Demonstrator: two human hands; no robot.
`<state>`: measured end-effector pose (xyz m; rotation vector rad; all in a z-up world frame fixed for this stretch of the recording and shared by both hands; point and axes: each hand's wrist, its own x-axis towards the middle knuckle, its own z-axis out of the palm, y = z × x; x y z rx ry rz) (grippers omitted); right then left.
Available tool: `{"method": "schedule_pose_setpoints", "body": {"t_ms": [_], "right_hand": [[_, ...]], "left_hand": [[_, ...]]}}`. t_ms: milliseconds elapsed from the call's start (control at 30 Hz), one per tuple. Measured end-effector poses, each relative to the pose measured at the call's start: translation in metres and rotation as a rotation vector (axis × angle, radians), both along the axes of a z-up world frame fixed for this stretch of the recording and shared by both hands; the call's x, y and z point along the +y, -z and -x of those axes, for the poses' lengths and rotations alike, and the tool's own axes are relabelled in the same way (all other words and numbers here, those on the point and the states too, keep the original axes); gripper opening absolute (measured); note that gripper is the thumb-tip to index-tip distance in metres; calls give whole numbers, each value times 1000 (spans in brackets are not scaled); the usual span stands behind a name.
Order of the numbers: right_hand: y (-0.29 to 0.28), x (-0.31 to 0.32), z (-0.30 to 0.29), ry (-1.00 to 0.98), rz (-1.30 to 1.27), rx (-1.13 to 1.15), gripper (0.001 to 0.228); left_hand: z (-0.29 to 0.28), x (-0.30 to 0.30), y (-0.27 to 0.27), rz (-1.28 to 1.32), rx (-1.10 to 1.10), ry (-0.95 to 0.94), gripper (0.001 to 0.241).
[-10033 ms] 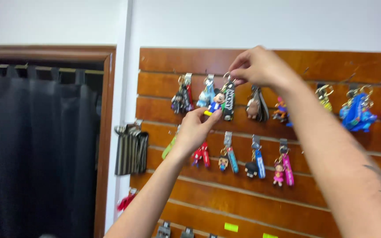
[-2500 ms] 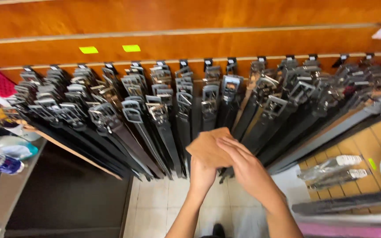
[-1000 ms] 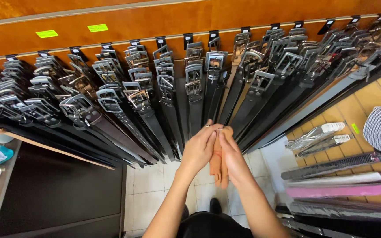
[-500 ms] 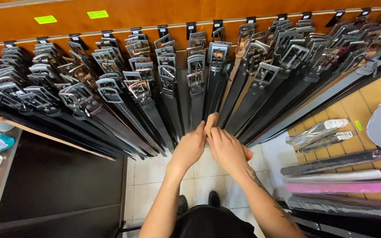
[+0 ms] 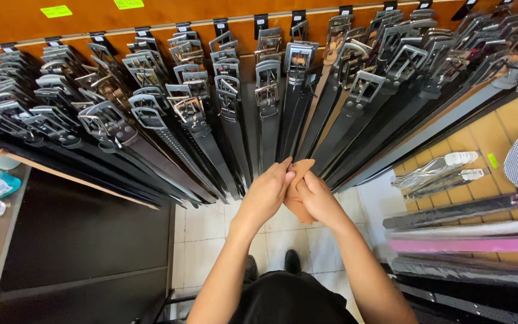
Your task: Organizing and cleaning accessories by hanging keychains on a display rack and wiping belts with a cloth
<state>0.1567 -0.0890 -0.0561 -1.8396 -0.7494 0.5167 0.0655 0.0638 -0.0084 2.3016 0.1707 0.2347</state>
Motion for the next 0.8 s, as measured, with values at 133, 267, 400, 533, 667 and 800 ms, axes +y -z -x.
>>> {"method": "schedule_pose_setpoints", "body": {"t_ms": [133, 267, 400, 533, 667, 800], "right_hand": [[-25, -6, 9, -48, 212, -232, 26], [-27, -27, 19, -67, 282, -301, 20], [80, -55, 3, 204, -340, 312, 37], [-44, -49, 31, 560, -574, 1012, 66], [-46, -78, 5, 662, -559, 765, 33], [-117, -103, -49, 650, -643, 10, 46]], "left_hand": [[-2, 1, 28, -175, -92, -140, 34], [4, 25, 39, -162, -148, -395, 27], [21, 51, 8, -137, -196, -538, 27], [31, 61, -1, 197, -92, -527, 31], [14, 52, 47, 465, -114, -383, 29], [7, 19, 15, 839, -44, -270, 38]]}}
